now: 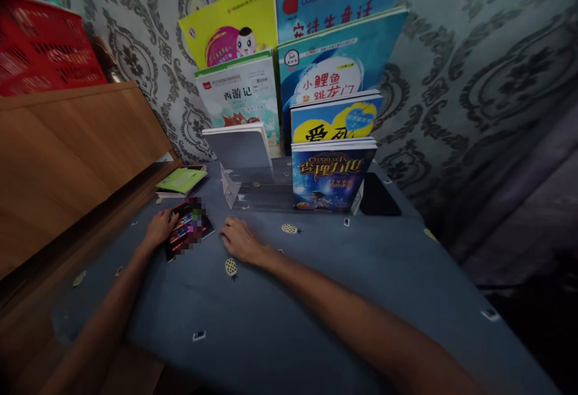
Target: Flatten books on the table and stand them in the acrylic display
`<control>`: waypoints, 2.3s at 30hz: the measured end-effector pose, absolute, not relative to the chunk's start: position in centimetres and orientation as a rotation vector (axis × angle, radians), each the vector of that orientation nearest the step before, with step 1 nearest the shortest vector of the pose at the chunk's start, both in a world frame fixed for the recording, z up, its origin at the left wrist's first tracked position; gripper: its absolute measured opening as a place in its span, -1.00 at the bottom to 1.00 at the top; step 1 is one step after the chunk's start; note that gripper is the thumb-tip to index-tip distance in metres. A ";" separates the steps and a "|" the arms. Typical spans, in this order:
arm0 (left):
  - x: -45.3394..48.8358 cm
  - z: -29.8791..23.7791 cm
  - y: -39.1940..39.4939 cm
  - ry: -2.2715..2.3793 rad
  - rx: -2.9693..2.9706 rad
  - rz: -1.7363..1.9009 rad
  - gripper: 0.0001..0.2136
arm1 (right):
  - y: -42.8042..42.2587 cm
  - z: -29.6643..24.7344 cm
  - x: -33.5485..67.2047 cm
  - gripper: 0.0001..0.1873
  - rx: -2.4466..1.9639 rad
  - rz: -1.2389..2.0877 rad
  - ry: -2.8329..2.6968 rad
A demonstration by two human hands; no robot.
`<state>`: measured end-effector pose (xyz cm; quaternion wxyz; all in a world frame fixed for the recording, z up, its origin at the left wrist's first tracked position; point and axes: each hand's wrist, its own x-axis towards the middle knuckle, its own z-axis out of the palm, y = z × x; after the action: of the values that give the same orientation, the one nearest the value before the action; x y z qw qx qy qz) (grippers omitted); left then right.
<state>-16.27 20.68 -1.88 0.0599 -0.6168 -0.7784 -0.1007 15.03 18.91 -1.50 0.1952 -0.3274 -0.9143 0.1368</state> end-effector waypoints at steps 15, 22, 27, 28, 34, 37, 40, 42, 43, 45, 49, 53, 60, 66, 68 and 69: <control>-13.7 -3.2 19.9 -2.023 -2.248 -0.531 -0.52 | 17.9 -3.3 20.1 -0.71 -1.067 0.289 -2.424; -11.1 -2.7 18.8 -1.929 -2.424 -0.594 -0.52 | 17.9 -3.2 20.1 -0.69 -1.119 0.347 -2.423; -9.4 -2.7 18.0 -1.885 -2.508 -0.618 -0.52 | 18.0 -3.4 20.3 -0.63 -1.114 0.440 -2.359; -9.0 -2.7 17.8 -1.874 -2.527 -0.624 -0.53 | 18.1 -3.4 20.4 -0.62 -1.115 0.463 -2.345; -6.5 -2.5 17.1 -1.821 -2.604 -0.630 -0.54 | 18.4 -3.7 21.0 -0.53 -1.072 0.570 -2.231; -5.2 -2.4 16.8 -1.782 -2.646 -0.625 -0.55 | 18.4 -4.0 21.7 -0.51 -1.037 0.581 -2.194; -3.8 -2.3 16.6 -1.742 -2.680 -0.629 -0.56 | 18.2 -4.5 22.8 -0.51 -1.031 0.564 -2.170; -2.8 -2.3 16.5 -1.720 -2.697 -0.633 -0.56 | 18.0 -4.8 23.7 -0.51 -1.042 0.543 -2.165; -2.3 -2.3 16.5 -1.707 -2.707 -0.632 -0.56 | 17.9 -4.8 24.1 -0.52 -1.050 0.530 -2.166; -1.2 -2.3 16.6 -1.681 -2.732 -0.628 -0.57 | 17.6 -5.0 25.1 -0.52 -1.066 0.498 -2.171; 1.1 -2.6 16.8 -1.620 -2.768 -0.654 -0.58 | 17.2 -5.1 27.3 -0.52 -1.080 0.441 -2.170; 3.4 -3.0 17.0 -1.531 -2.798 -0.710 -0.60 | 17.0 -5.2 29.5 -0.52 -1.131 0.391 -2.161; 6.4 -3.6 17.3 -1.496 -2.808 -0.773 -0.60 | 16.9 -5.4 32.7 -0.55 -1.214 0.328 -2.143; 8.3 -3.8 17.2 -1.451 -2.867 -0.778 -0.60 | 16.2 -4.8 33.2 -0.57 -1.168 0.303 -2.087; 8.7 -3.7 17.1 -1.442 -2.880 -0.778 -0.60 | 16.1 -4.6 33.1 -0.59 -1.164 0.316 -2.101; 8.8 -3.6 17.0 -1.447 -2.876 -0.801 -0.60 | 16.1 -4.6 33.1 -0.60 -1.167 0.324 -2.115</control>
<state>8.77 17.02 -3.60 -0.0879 -0.8635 -0.4346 -0.2405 33.10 16.10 -4.56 0.3452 -0.4493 -0.8145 0.1247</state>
